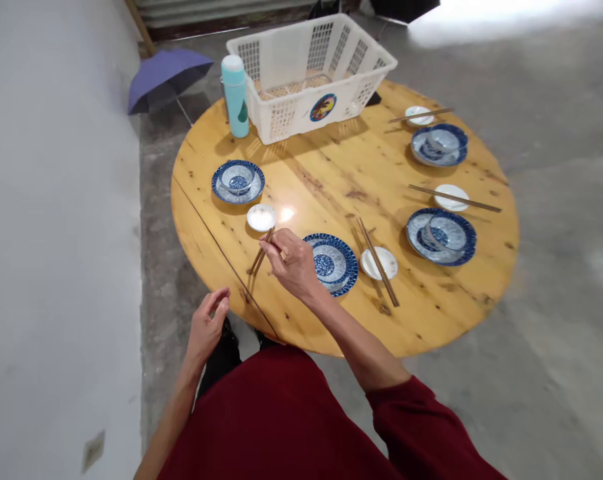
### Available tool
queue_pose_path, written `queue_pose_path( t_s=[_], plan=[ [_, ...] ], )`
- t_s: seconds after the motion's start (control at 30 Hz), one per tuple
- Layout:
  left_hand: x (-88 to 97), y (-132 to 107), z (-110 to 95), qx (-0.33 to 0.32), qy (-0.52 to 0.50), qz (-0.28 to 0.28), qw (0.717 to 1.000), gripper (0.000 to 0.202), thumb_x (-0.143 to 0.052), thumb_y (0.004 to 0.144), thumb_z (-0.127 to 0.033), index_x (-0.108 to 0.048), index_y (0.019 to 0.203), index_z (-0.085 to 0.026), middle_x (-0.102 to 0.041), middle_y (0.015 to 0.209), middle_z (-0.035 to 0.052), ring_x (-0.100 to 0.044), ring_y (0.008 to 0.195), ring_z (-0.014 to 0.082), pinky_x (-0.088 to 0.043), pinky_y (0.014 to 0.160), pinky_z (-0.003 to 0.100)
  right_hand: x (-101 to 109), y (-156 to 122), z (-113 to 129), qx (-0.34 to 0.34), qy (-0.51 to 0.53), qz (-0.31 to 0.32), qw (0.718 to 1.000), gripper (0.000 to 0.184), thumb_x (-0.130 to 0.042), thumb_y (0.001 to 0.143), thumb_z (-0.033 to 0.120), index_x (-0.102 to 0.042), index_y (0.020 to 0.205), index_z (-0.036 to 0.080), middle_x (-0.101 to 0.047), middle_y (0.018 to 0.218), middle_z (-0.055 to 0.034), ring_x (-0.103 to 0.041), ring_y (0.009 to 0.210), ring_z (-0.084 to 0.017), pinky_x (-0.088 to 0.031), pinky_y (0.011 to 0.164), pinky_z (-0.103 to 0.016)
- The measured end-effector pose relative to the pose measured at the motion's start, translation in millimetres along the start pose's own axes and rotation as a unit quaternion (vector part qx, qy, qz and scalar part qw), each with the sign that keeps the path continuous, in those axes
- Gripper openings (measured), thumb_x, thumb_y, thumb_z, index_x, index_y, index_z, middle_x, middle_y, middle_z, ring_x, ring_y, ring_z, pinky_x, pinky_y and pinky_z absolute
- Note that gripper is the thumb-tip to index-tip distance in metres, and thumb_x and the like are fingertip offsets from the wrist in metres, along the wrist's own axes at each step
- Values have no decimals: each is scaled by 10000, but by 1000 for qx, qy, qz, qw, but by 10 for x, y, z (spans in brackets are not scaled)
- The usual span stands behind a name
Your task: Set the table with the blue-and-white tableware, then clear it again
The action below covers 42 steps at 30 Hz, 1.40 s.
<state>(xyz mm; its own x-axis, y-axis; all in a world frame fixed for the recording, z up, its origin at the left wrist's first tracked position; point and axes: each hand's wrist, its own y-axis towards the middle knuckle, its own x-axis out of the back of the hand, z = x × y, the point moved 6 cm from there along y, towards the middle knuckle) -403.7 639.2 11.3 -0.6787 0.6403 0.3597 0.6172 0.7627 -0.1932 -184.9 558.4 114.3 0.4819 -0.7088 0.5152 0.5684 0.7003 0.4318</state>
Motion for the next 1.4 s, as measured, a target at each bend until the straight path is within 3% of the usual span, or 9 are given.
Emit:
queue_pose_path(
  t_s=[0.13, 0.27, 0.4, 0.5, 0.67, 1.0, 1.4],
  plan=[
    [59, 359, -180, -80, 27, 59, 995, 410, -513, 936, -450, -669, 1226, -205, -674, 1262, 119, -608, 1211, 248, -450, 1062, 382, -1, 28, -47, -100, 63, -25, 993, 302, -593, 919, 400, -655, 685, 219, -660, 698, -28, -615, 638, -170, -489, 619, -303],
    [143, 526, -43, -60, -14, 173, 983, 439, -489, 952, -475, -676, 1233, -195, -708, 1226, 117, -633, 1198, 255, -442, 1083, 394, -235, -15, -257, -244, 215, -67, 943, 327, -728, 805, 499, -685, 668, 204, -655, 639, -19, -603, 587, -161, -503, 579, -292],
    [389, 624, 217, 10, -61, 248, 967, 497, -480, 936, -568, -708, 1108, -161, -759, 948, 94, -711, 858, 227, -539, 852, 347, -595, -84, -524, -366, 309, -130, 868, 369, -856, 628, 522, -715, 684, 187, -653, 626, -22, -588, 566, -132, -500, 551, -261],
    [590, 723, 317, 28, -66, 291, 954, 485, -508, 910, -598, -710, 906, -157, -716, 788, 59, -624, 626, 153, -488, 627, 265, -832, -129, -637, -421, 348, -155, 823, 396, -910, 544, 479, -728, 706, 166, -653, 621, -20, -588, 562, -112, -496, 537, -230],
    [725, 818, 401, 91, -116, 349, 926, 452, -558, 876, -570, -692, 970, -149, -667, 728, 17, -500, 494, 85, -378, 493, 211, -1065, -170, -685, -460, 359, -175, 793, 358, -921, 569, 404, -719, 717, 148, -652, 604, -17, -579, 543, -96, -486, 510, -207],
    [652, 1065, 407, 118, -123, 360, 917, 428, -581, 846, -552, -706, 907, -148, -643, 700, 8, -457, 480, 74, -349, 470, 207, -1207, -67, -965, -472, 359, -198, 780, 312, -902, 605, 371, -717, 729, 153, -649, 614, -7, -567, 531, -85, -481, 518, -204],
    [235, 1586, 224, 139, -105, 364, 915, 427, -581, 845, -569, -680, 857, -153, -605, 674, 4, -413, 495, 74, -327, 471, 200, -1083, 282, -1560, -469, 373, -235, 765, 308, -902, 572, 381, -738, 701, 154, -642, 586, -7, -545, 531, -85, -457, 495, -194]
  ],
)
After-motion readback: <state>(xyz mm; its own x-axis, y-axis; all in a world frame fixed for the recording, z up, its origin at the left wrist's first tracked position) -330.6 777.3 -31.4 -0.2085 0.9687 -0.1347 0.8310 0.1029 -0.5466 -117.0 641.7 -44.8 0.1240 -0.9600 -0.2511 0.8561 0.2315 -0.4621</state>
